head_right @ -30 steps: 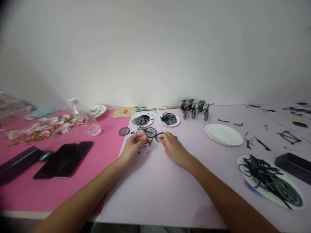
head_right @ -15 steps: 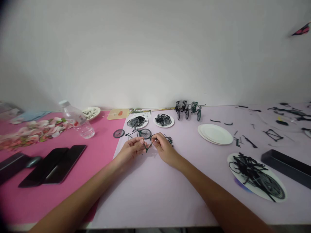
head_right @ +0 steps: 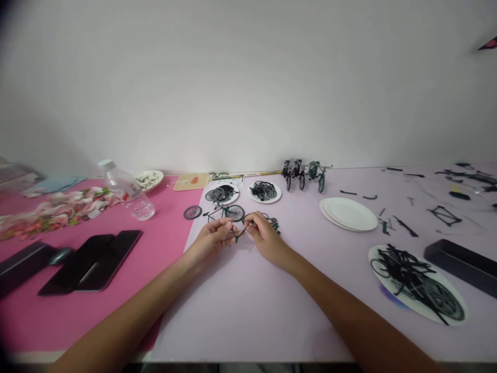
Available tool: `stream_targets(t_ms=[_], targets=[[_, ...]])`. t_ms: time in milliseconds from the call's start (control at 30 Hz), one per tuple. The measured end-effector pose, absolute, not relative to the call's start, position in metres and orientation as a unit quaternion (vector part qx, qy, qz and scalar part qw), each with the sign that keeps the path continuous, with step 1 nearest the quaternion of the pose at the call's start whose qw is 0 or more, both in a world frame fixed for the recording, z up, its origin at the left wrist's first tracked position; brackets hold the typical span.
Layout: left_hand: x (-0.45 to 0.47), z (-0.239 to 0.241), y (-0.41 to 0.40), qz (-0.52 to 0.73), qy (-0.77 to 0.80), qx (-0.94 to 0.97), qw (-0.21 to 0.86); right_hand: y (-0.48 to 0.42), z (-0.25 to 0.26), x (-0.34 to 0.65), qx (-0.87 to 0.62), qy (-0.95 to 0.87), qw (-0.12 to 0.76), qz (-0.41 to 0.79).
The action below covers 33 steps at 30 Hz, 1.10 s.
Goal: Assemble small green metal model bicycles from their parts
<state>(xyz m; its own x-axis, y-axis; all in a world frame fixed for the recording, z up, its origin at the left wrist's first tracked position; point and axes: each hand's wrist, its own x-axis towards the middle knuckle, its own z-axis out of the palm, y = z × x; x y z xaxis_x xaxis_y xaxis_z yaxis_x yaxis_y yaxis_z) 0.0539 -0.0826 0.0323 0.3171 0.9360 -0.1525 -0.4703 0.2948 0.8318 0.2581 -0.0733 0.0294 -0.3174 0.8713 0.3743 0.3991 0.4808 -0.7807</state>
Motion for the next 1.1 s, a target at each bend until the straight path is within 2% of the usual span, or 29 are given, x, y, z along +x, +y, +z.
stream_targets(t_ms=[333,700,1100], targets=[[0.054,0.034,-0.083,0.486,0.328,0.346,0.732,-0.075,0.032,0.259,-0.421,-0.770,0.394,0.274],[0.053,0.028,-0.078,0.496,0.354,0.416,0.675,-0.078,0.036,0.257,-0.466,-0.753,0.364,0.288],[0.048,0.037,-0.076,0.493,0.363,0.487,0.623,-0.077,0.033,0.256,-0.465,-0.727,0.387,0.325]])
